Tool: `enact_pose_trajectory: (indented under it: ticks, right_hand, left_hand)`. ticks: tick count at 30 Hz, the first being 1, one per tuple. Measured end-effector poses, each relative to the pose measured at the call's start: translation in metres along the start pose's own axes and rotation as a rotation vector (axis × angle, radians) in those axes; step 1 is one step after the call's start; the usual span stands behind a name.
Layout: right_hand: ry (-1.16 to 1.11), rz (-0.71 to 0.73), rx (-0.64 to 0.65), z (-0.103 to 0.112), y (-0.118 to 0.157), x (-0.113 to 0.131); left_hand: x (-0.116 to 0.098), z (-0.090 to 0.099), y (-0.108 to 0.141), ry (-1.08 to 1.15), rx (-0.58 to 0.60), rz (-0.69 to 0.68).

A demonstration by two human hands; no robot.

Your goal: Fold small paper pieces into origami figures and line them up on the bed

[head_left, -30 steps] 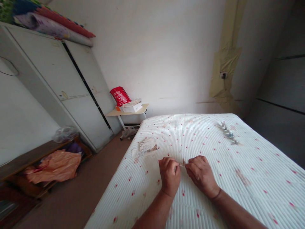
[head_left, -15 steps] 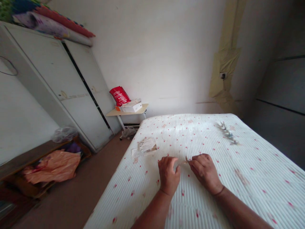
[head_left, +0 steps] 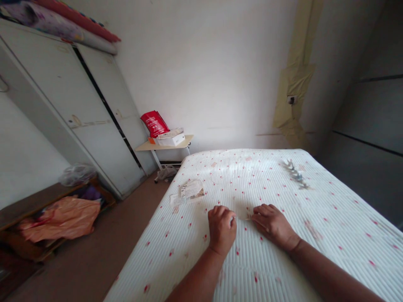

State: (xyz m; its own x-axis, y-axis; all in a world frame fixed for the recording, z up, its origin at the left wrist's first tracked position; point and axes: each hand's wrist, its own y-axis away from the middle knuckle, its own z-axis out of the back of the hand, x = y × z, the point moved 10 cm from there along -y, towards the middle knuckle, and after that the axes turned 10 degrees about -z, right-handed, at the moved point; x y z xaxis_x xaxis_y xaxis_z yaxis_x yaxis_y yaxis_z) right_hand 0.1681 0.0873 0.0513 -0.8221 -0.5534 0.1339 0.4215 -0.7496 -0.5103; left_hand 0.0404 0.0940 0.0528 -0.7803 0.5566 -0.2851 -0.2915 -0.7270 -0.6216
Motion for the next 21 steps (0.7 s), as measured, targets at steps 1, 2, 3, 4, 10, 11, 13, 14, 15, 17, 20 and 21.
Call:
enact_pose_trajectory:
  ticks: [1,2,3,4,10,11,13,14,15,17,20,21]
  right_hand:
    - [-0.002,0.002,0.019,0.000,0.002,0.000]
    - [-0.007,0.004,0.031,0.001,0.003,0.000]
    - [-0.012,0.007,0.040,0.001,0.005,0.001]
    - [-0.020,0.009,0.048,0.002,0.007,0.001]
    - [-0.108,-0.035,0.024,0.011,0.015,-0.009]
    - [-0.127,-0.070,-0.010,0.014,0.016,-0.015]
    - [-0.175,-0.146,-0.087,0.020,0.019,-0.032]
    - [-0.207,-0.180,-0.100,0.021,0.020,-0.039]
    - [-0.239,-0.205,-0.118,0.022,0.022,-0.045]
    - [-0.304,-0.244,-0.140,0.023,0.024,-0.054]
    - [-0.410,-0.240,-0.075,0.019,0.023,-0.050]
    - [-0.439,-0.225,-0.033,0.017,0.022,-0.045]
  left_hand:
    - [0.000,-0.001,0.000,0.000,0.008,-0.005]
    - [-0.001,-0.003,0.000,0.003,0.018,-0.010]
    - [-0.001,-0.005,0.000,0.009,0.029,-0.015]
    - [-0.002,-0.007,0.000,0.014,0.042,-0.020]
    - [-0.004,-0.016,0.000,0.036,0.097,-0.034]
    - [-0.004,-0.016,-0.001,0.040,0.098,-0.034]
    - [-0.005,-0.016,-0.001,0.047,0.097,-0.040]
    - [-0.006,-0.015,-0.001,0.051,0.093,-0.045]
    - [-0.008,-0.014,-0.002,0.056,0.087,-0.055]
    - [-0.013,-0.012,-0.002,0.074,0.074,-0.096]
    - [-0.025,-0.010,-0.002,0.093,0.081,-0.174]
    - [-0.027,-0.011,-0.002,0.090,0.096,-0.186]
